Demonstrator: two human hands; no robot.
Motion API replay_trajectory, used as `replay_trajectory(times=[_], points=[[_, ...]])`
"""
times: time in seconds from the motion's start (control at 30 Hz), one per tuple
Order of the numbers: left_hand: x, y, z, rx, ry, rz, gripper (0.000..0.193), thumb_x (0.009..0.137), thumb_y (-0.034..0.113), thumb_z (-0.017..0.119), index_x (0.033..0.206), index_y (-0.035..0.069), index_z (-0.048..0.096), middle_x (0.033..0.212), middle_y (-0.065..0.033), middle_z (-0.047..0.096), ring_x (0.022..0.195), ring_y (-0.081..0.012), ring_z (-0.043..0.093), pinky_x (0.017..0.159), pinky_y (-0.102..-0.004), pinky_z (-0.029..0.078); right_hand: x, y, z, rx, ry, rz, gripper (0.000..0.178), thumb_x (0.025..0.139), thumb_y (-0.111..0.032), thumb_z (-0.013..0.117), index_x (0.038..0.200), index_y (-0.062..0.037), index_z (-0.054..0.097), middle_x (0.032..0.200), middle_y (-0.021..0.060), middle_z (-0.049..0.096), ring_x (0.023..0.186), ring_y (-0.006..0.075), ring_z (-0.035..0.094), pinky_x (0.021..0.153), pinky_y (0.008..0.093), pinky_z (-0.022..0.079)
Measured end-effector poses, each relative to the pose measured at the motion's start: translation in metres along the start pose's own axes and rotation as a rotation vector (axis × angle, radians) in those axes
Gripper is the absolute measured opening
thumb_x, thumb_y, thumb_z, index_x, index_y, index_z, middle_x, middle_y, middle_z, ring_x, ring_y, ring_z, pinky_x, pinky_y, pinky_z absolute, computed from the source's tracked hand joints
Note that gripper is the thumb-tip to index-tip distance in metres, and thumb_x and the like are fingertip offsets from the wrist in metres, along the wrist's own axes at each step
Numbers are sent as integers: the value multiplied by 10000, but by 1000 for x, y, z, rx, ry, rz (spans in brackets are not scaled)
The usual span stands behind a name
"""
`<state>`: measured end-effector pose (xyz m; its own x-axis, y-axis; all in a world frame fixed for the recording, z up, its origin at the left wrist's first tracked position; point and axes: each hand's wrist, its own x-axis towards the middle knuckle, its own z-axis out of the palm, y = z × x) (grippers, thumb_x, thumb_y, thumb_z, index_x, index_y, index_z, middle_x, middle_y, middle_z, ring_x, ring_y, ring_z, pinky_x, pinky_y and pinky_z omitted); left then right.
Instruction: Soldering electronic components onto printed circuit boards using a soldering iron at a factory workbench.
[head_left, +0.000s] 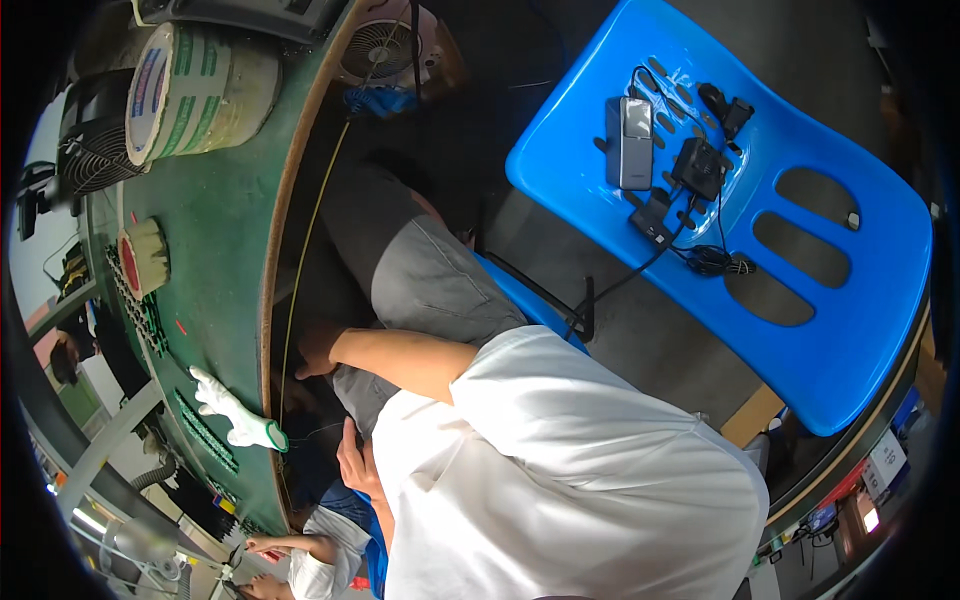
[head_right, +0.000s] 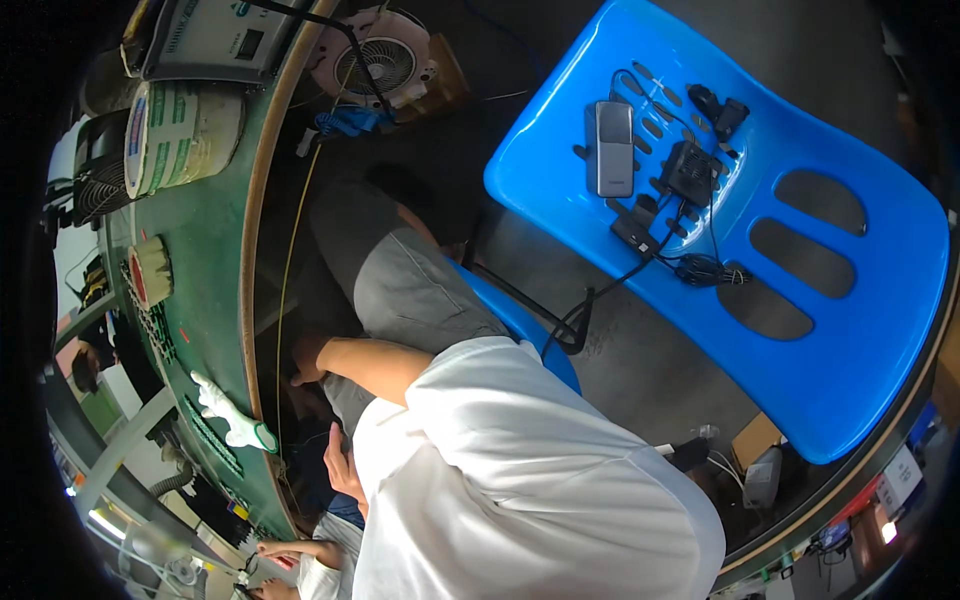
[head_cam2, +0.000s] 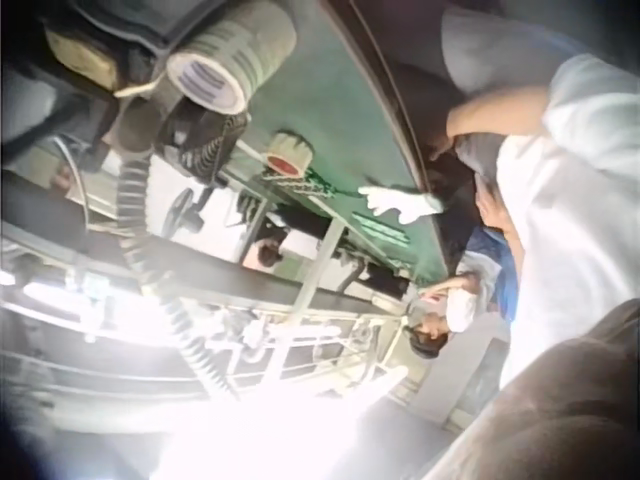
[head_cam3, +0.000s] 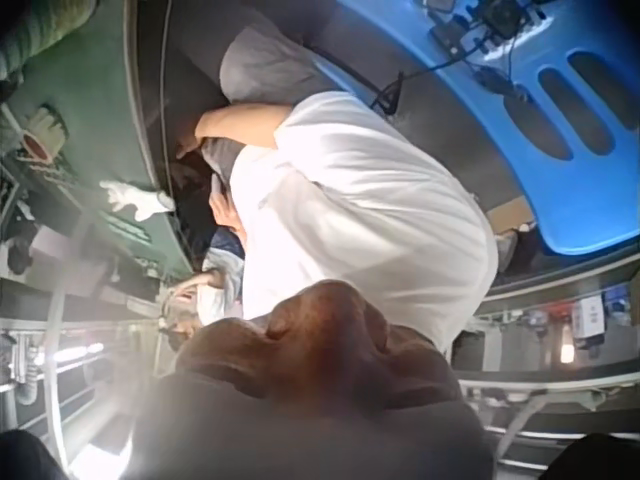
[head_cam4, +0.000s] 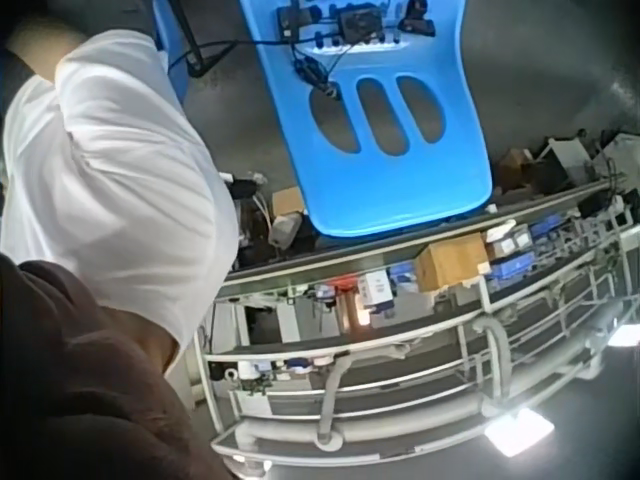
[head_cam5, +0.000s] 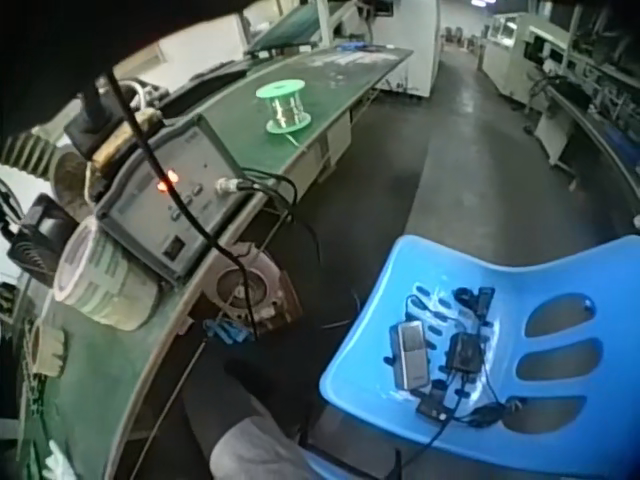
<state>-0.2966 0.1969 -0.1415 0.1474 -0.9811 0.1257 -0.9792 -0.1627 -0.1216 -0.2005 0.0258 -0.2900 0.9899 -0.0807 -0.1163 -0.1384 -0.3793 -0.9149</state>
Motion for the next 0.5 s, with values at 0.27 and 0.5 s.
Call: replay_trajectory(times=[0.27,0.5], points=[[-99,-4,-44,-223,65,-299,84,775,-9,682,846,-50,699,1087,-205,682,892,-318,674,731,-337,561,3,-2,15,-234,246,-8,605,867,-559,522,1158,-58,695,1278,129,628,1309,331,439,1162,475,207],[-81,-16,-139,-162,-44,-377,145,764,45,702,884,-17,650,1041,-187,681,864,-297,667,747,-353,539,-24,14,4,-206,275,137,616,819,-531,579,1267,-112,634,1439,117,495,1360,393,348,1131,537,227]])
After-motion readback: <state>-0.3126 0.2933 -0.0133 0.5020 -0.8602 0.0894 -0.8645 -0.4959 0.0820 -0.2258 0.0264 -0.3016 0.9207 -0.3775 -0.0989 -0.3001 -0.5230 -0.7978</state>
